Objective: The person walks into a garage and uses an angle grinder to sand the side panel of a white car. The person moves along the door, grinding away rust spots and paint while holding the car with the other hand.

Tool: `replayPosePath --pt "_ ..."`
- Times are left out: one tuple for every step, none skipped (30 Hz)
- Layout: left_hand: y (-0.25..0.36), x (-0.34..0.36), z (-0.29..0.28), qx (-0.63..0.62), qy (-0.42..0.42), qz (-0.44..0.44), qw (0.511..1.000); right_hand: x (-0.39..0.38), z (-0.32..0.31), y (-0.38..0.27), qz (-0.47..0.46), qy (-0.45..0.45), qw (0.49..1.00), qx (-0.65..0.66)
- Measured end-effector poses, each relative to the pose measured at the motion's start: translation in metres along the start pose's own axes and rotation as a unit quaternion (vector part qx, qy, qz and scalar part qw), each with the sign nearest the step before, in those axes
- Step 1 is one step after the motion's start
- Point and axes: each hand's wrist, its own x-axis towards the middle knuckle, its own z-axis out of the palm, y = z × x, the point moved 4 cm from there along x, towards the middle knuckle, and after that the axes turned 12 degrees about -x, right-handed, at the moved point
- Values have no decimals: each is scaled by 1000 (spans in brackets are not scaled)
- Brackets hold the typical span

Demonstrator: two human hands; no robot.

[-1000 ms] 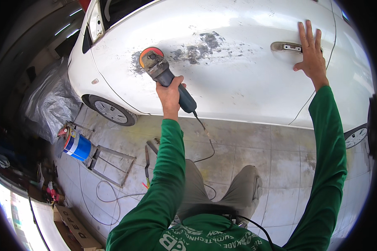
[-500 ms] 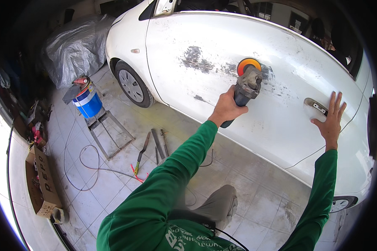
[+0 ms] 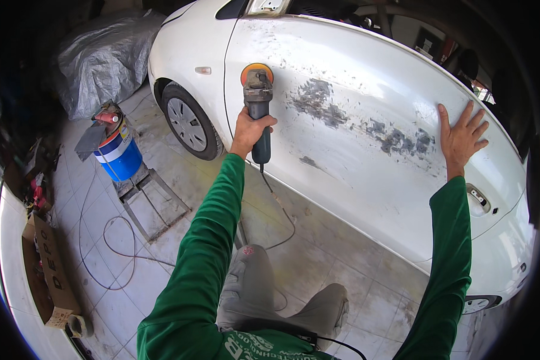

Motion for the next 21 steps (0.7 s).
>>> replayPosePath --pt "7 12 -17 -17 13 -4 1000 -2 -4 -14 16 -1 1000 -5" --pt "10 31 -26 -34 13 -4 999 0 10 -2 42 146 982 111" --pt "14 39 -36 -40 25 -7 999 -1 8 -5 41 150 981 116" --pt "17 45 -44 -45 23 -8 999 -1 5 -5 39 154 980 121" --pt "20 46 -42 -50 15 -6 999 -2 3 -6 38 157 979 128" --pt "21 45 -38 -55 7 -2 998 -1 2 -7 40 148 981 118" --pt "21 42 -31 -60 0 2 998 -3 1 -11 36 152 979 127" --pt "25 33 -10 -55 -25 -1 998 -3 3 -8 34 157 978 131" --pt "27 24 12 -6 -55 -7 998 -4 4 -5 33 162 977 138" --pt "27 16 31 57 -93 24 994 -3 6 -7 27 165 976 138" --pt "21 11 44 130 -114 40 984 -2 9 -10 20 168 975 141" --pt "26 -3 71 179 -146 50 972 -6 15 -3 9 166 978 129" --pt "33 -15 91 199 -168 52 964 -11 17 5 -16 156 979 129" --pt "38 -19 100 194 -175 63 963 -9 16 11 -38 154 978 135" --pt "41 -21 103 188 -182 74 962 -8 14 16 -61 151 976 141" --pt "39 -17 94 182 -165 66 967 -10 11 20 -86 153 974 146" --pt "34 -8 87 173 -155 63 971 -12 10 31 -87 155 971 159" --pt "30 3 72 144 -129 80 978 -16 9 35 -89 156 968 176" --pt "28 15 58 103 -118 70 985 -18 9 38 -92 157 965 191" --pt "28 25 42 52 -84 51 994 -18 5 38 -76 170 964 190" --pt "32 35 29 38 -45 42 997 -23 4 33 -57 178 964 191"
